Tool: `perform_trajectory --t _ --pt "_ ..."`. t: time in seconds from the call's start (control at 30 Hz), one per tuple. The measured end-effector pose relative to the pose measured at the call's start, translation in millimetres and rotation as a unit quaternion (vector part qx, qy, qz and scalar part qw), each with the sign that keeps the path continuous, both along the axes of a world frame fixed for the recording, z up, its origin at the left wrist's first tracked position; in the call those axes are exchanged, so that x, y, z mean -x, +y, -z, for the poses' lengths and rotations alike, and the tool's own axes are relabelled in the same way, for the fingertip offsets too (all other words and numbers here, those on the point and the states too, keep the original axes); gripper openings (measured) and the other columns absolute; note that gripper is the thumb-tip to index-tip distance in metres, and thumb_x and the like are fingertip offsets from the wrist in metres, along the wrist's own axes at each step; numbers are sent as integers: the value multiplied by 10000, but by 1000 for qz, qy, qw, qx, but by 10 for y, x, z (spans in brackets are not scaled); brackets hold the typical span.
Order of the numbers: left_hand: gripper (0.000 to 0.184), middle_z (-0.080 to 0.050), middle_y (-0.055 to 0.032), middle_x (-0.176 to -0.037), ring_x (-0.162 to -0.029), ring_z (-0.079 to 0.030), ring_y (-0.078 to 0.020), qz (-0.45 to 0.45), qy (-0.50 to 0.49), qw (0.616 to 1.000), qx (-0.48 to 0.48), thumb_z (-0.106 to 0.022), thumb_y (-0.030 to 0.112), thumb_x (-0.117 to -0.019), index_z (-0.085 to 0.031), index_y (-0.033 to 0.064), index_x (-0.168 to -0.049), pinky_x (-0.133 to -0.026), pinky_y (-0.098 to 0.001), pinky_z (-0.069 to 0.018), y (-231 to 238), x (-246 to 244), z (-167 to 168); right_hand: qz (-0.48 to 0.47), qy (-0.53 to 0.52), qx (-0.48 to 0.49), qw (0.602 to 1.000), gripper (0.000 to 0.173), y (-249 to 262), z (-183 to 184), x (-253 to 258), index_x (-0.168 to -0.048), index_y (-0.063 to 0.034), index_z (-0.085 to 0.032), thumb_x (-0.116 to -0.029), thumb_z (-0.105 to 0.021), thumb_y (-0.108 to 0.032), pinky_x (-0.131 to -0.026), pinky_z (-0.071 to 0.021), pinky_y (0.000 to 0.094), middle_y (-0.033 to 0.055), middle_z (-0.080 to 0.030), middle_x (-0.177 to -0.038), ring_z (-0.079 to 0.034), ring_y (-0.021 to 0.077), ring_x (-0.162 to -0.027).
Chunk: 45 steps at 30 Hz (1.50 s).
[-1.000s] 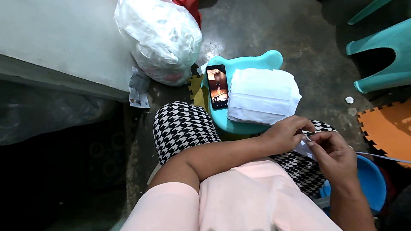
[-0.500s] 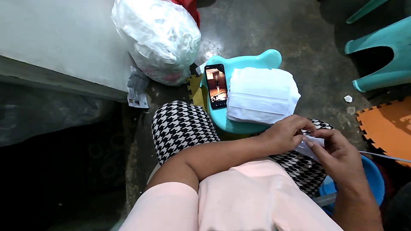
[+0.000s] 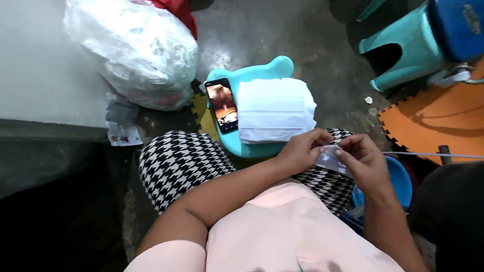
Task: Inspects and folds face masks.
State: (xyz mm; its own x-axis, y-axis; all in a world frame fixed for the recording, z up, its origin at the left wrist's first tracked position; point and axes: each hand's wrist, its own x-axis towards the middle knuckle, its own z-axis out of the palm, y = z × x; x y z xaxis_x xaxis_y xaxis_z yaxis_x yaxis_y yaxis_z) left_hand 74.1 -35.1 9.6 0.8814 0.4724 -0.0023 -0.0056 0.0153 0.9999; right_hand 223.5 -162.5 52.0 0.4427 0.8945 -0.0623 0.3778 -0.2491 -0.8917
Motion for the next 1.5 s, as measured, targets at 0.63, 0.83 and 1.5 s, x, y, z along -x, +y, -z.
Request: perform_trajectory --t 0.63,0.83,1.5 --pt "241 -689 -55 -900 -756 -609 -69 18 48 998 29 -689 151 -975 -677 2 -1164 -744 -247 -515 21 7 -22 -42 -144 -2 989 191 -2 114 12 -1010 11 -693 -939 -627 -154 -762 -528 156 52 -679 -946 -624 5 -828" --pt "223 -685 -45 -880 -765 -603 -49 28 55 997 48 -680 188 -987 -696 4 -1113 -755 -236 -504 39 16 -61 -44 -169 -25 984 188 -9 114 -4 -981 20 -675 -927 -642 -157 -742 -514 148 45 -669 -902 -608 -6 -798" --pt "238 -599 -10 -747 -669 -525 -52 30 23 998 46 -706 225 -969 -673 -11 -975 -669 -236 -450 45 27 -34 -98 -176 -69 977 214 -31 151 -83 -970 -19 -638 -983 -587 -226 -833 -505 166 73 -612 -1009 -590 41 -942"
